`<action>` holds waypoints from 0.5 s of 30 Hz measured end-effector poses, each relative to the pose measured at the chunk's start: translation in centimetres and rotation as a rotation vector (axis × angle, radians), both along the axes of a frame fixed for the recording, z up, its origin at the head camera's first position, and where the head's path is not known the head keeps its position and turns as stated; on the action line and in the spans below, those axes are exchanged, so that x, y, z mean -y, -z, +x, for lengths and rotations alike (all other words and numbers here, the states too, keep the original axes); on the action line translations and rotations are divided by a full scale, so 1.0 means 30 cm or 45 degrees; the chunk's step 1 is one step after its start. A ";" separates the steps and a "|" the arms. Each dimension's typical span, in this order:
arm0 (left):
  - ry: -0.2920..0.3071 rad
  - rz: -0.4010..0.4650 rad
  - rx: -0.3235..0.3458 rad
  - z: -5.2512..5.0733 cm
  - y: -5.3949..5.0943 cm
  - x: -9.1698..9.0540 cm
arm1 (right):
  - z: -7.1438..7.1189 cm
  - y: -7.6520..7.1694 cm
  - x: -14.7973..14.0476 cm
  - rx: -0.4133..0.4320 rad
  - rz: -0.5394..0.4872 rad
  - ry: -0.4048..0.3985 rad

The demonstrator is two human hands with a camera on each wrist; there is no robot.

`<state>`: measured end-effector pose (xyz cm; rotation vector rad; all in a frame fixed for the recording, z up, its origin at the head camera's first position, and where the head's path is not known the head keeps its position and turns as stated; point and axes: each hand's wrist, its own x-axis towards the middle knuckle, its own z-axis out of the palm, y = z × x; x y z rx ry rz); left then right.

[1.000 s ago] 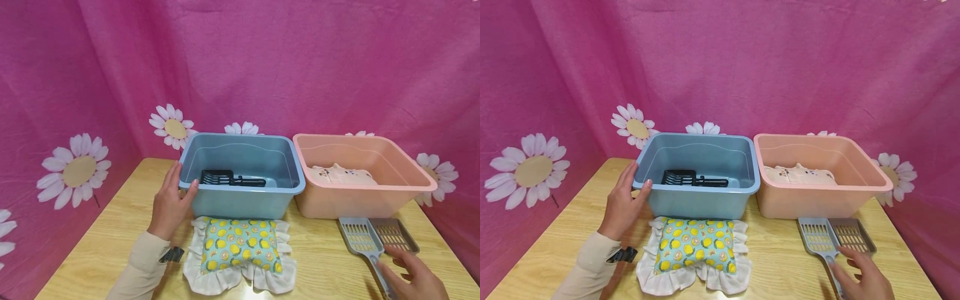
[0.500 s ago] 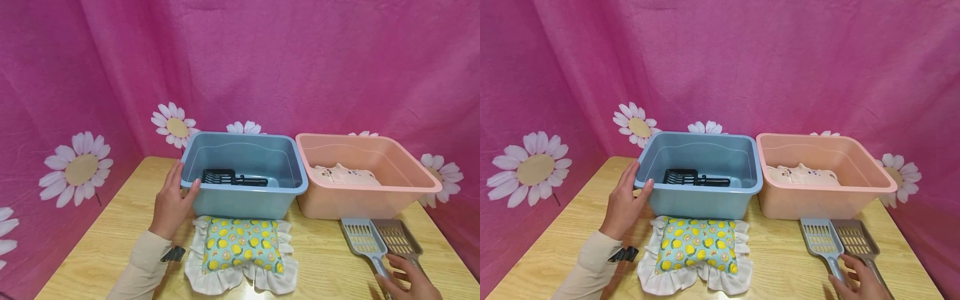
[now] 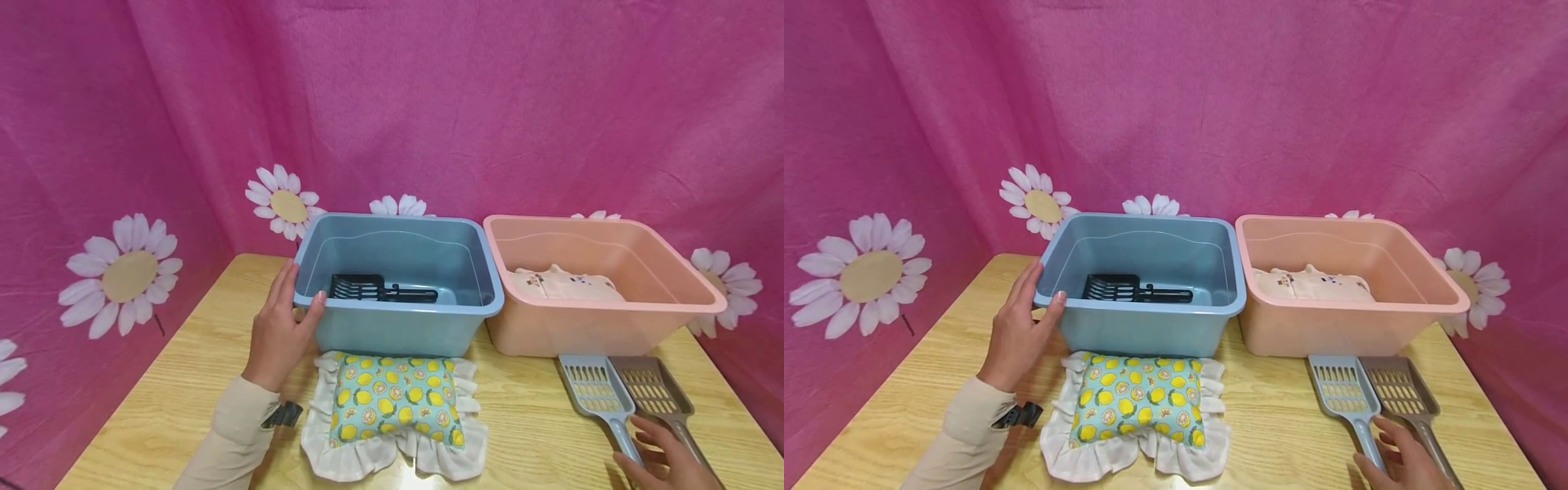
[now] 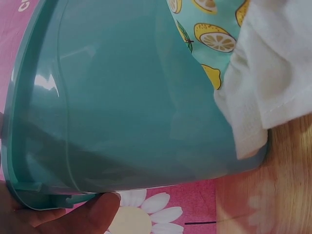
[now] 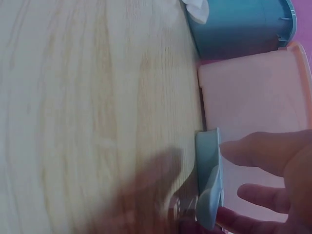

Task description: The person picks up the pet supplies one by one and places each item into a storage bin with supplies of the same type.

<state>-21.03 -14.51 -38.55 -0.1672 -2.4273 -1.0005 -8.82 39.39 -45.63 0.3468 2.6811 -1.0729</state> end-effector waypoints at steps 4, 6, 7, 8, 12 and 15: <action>0.003 0.004 -0.004 -0.001 0.000 0.001 | 0.004 0.010 -0.001 -0.032 0.005 0.000; 0.004 0.006 0.001 -0.001 0.000 0.000 | 0.004 0.013 -0.001 -0.040 0.020 -0.004; 0.002 0.006 0.003 -0.001 0.000 0.000 | 0.004 0.015 -0.002 -0.041 0.023 -0.004; 0.000 0.007 0.004 0.000 0.000 -0.001 | 0.002 0.016 -0.003 -0.038 0.031 -0.003; -0.008 0.013 0.007 0.003 0.000 -0.002 | -0.001 0.018 -0.008 -0.017 0.056 -0.020; -0.009 0.014 0.001 0.004 0.002 -0.001 | -0.003 0.013 -0.009 -0.009 0.043 -0.044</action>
